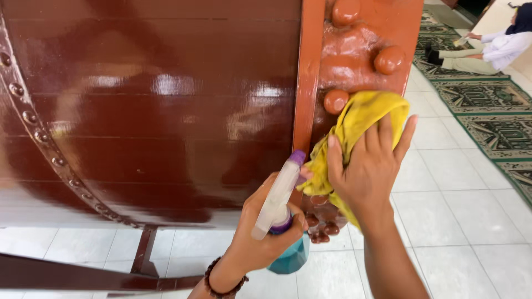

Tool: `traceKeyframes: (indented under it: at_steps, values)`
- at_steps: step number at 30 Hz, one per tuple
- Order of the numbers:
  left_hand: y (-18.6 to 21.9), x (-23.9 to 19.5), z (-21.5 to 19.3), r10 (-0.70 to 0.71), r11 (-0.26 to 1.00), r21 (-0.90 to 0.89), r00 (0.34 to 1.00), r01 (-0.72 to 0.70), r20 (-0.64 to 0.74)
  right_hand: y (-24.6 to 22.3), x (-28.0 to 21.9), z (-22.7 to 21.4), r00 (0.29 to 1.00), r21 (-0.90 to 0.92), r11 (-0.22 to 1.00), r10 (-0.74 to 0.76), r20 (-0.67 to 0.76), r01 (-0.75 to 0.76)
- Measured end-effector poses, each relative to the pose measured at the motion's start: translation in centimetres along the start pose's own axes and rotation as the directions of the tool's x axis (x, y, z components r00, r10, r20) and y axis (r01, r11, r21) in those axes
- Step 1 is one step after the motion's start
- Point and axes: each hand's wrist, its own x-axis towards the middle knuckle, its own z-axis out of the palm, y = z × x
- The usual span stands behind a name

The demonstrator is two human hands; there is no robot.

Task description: The person sprays liquid from a blue bottle onto the surface and decorative studs of a large brown drum and wipes the areas with a yellow cloth.

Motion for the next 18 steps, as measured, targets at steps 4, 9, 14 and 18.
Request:
traceKeyframes:
  at_steps: [4,9,14,18]
  values:
    - [-0.4,0.1,-0.8,0.002,1.000,-0.021,1.000,-0.003,-0.015,-0.2,0.1,-1.8,0.997,0.313,0.950,-0.021,0.068,-0.001]
    - [-1.4,-0.2,-0.6,0.058,0.998,-0.017,0.998,-0.059,-0.039,-1.4,0.4,1.3,0.982,0.486,0.861,-0.187,0.029,0.150]
    - [-0.9,-0.9,-1.2,0.052,0.995,0.093,0.994,-0.043,-0.095,-0.8,-4.2,1.3,0.951,0.392,0.868,0.252,0.178,-0.303]
    - [-0.8,-1.4,-1.2,-0.165,0.985,0.026,0.975,0.171,-0.150,-0.8,-5.5,-0.1,0.868,0.436,0.751,0.445,0.222,-0.497]
